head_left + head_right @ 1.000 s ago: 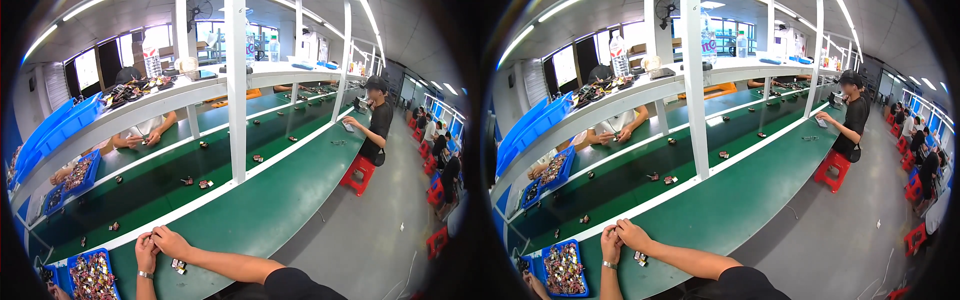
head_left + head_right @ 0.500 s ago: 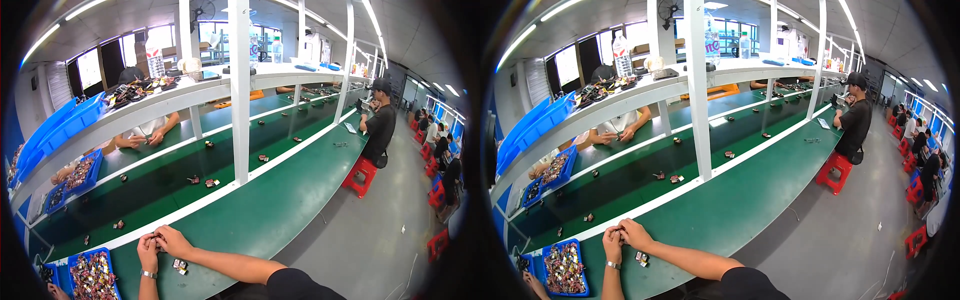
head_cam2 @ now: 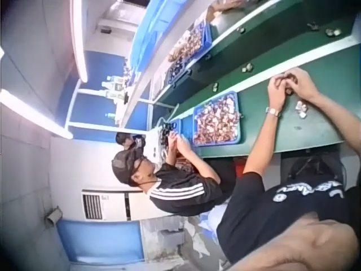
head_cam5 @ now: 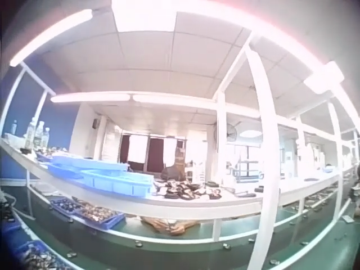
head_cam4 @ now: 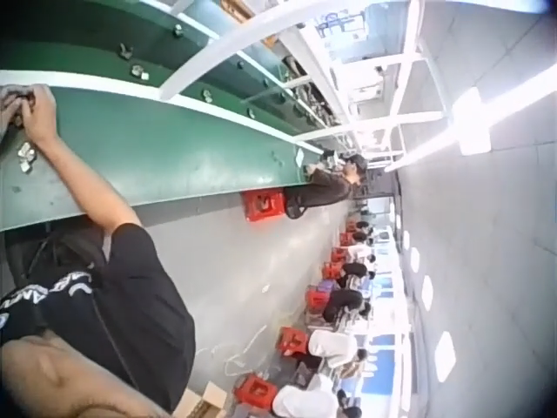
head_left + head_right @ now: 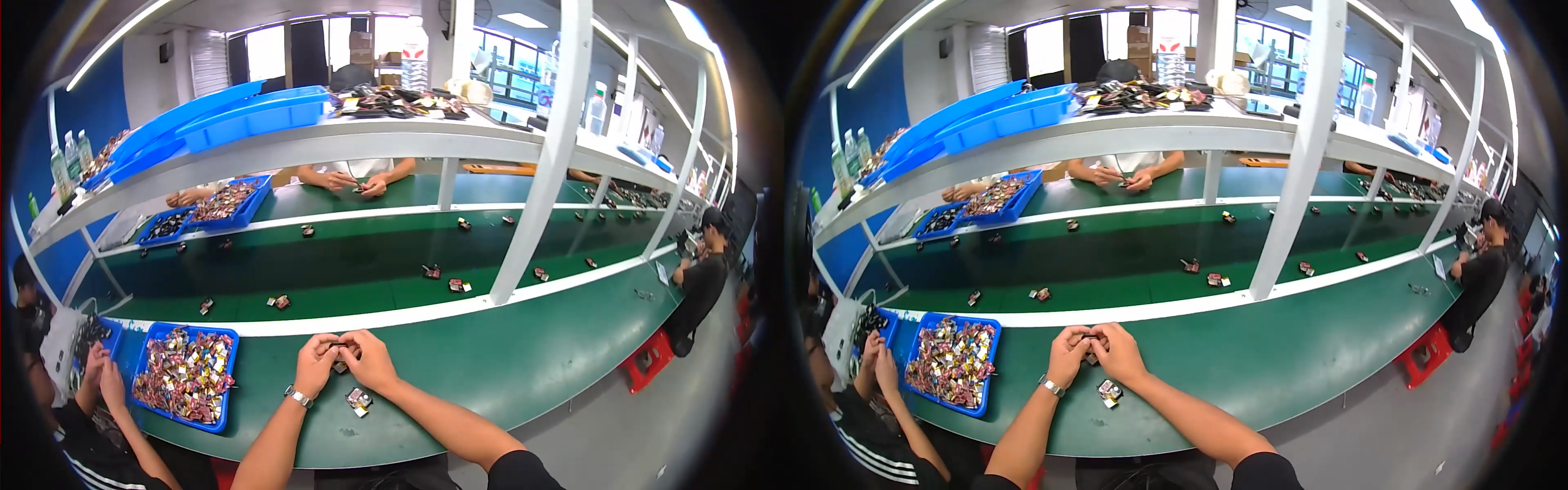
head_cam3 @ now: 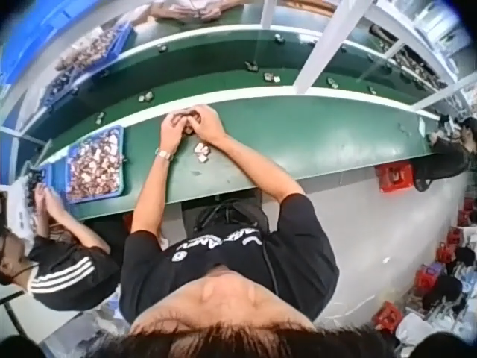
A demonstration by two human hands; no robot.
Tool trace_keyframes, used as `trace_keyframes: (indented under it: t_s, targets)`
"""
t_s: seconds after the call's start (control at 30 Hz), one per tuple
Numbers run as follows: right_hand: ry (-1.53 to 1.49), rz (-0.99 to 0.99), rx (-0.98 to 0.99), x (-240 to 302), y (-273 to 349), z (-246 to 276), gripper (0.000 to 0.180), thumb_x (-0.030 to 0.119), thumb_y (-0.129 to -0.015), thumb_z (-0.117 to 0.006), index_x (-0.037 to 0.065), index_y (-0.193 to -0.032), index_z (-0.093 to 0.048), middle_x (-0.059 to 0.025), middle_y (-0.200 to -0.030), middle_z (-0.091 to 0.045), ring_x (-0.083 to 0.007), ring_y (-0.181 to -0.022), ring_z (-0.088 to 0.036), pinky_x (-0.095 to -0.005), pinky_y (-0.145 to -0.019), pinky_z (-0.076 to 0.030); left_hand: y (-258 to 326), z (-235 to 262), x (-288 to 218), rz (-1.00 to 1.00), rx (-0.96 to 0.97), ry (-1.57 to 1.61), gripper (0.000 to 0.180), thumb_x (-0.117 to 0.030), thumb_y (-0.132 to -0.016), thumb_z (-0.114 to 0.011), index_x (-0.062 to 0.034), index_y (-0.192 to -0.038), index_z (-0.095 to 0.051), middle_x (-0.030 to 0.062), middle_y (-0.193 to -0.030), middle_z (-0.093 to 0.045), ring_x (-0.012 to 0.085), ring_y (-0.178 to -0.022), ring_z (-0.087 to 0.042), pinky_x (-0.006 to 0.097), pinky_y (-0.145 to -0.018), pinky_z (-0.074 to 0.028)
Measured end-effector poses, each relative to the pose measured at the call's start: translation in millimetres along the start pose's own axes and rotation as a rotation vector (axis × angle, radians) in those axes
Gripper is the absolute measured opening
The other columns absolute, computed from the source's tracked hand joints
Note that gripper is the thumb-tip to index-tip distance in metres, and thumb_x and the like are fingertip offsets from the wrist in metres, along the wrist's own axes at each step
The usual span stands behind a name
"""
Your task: The person is sitting at an assembly line table, picking up small electronic components and manually assembling or inspecting them.
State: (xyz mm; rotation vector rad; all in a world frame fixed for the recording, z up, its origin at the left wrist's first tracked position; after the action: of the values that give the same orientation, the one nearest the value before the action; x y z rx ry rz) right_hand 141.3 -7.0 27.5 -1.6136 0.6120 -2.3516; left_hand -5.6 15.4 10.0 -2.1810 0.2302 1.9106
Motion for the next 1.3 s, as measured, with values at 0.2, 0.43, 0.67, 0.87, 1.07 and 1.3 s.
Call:
trace_keyframes:
  t_s: [0.2, 0.43, 0.67, 0.87, 1.07, 1.3]
  targets:
    - [-0.029, -0.177, -0.126, -44.2, -60.9, 16.0, 0.016, 0.006, -0.084, -0.069, -0.001, -0.098, -0.064, -0.0099, -0.085, -0.069, -0.0152, -0.076, -0.068, -0.0281, -0.07, -0.055, -2.5, 4.9, 5.1, -0.039, -0.093, 0.111, 0.033, -0.002, -0.093, -0.053, 0.001, -0.125, -0.046, 0.0164, -0.123, -0.058, 0.0218, -0.104, -0.063, 0.035, -0.084, -0.057]
    - [0.226, -0.186, -0.166, -102.7, -116.8, 23.1, 0.02, 0.015, -0.078, -0.075, 0.001, -0.091, -0.067, -0.013, -0.086, -0.069, -0.0241, -0.08, -0.067, -0.0347, -0.075, -0.053, -2.6, -2.0, 6.9, -0.049, -0.023, 0.025, 0.025, 0.0, -0.092, -0.052, 0.0024, -0.116, -0.052, 0.0151, -0.118, -0.06, 0.0233, -0.104, -0.063, 0.037, -0.084, -0.058]
    - [0.962, -0.222, -0.311, -107.6, -137.0, 164.4, 0.043, 0.023, -0.072, -0.074, 0.008, -0.11, -0.064, -0.0117, -0.109, -0.064, -0.0328, -0.108, -0.054, -0.0495, -0.089, -0.045, -6.9, -5.0, 6.2, -0.039, -0.006, 0.016, 0.024, -0.001, -0.092, -0.054, 0.0024, -0.116, -0.054, 0.0153, -0.116, -0.061, 0.0224, -0.101, -0.064, 0.035, -0.081, -0.059]
    - [0.983, -0.328, 0.068, -150.1, -152.9, 182.7, 0.054, 0.028, -0.069, -0.082, 0.013, -0.117, -0.062, -0.0123, -0.113, -0.064, -0.0329, -0.113, -0.057, -0.0508, -0.092, -0.045, -5.8, 8.7, 10.1, -0.062, -0.023, 0.009, 0.021, 0.001, -0.091, -0.052, 0.0022, -0.112, -0.054, 0.0152, -0.109, -0.063, 0.0219, -0.096, -0.066, 0.034, -0.076, -0.059]
    - [0.758, -0.29, -0.018, -171.9, -154.1, 211.2, 0.056, 0.015, -0.062, -0.085, 0.008, -0.113, -0.066, -0.0121, -0.105, -0.068, -0.0288, -0.1, -0.064, -0.0374, -0.089, -0.051, -4.0, 0.9, 7.2, -0.06, -0.014, -0.004, 0.021, 0.002, -0.091, -0.052, 0.0027, -0.112, -0.054, 0.0148, -0.107, -0.063, 0.0211, -0.092, -0.065, 0.035, -0.075, -0.059]
    - [0.614, -0.159, 0.04, -142.4, -150.1, 206.7, 0.055, 0.012, -0.061, -0.085, 0.004, -0.113, -0.066, -0.0136, -0.103, -0.067, -0.0288, -0.098, -0.064, -0.0375, -0.089, -0.051, -6.2, -1.8, 5.6, -0.053, -0.029, 0.023, 0.019, 0.001, -0.092, -0.05, 0.0018, -0.11, -0.054, 0.0167, -0.104, -0.063, 0.0219, -0.087, -0.066, 0.034, -0.073, -0.059]
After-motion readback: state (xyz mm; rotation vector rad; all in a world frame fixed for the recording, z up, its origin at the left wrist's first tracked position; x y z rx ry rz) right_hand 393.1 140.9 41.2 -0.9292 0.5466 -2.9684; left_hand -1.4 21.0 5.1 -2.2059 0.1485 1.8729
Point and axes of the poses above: each hand's wrist, its own y-axis away from the middle knuckle, its own z-axis out of the back of the hand, x = y × z, the point moved 2 cm from there along -y, towards the middle knuckle
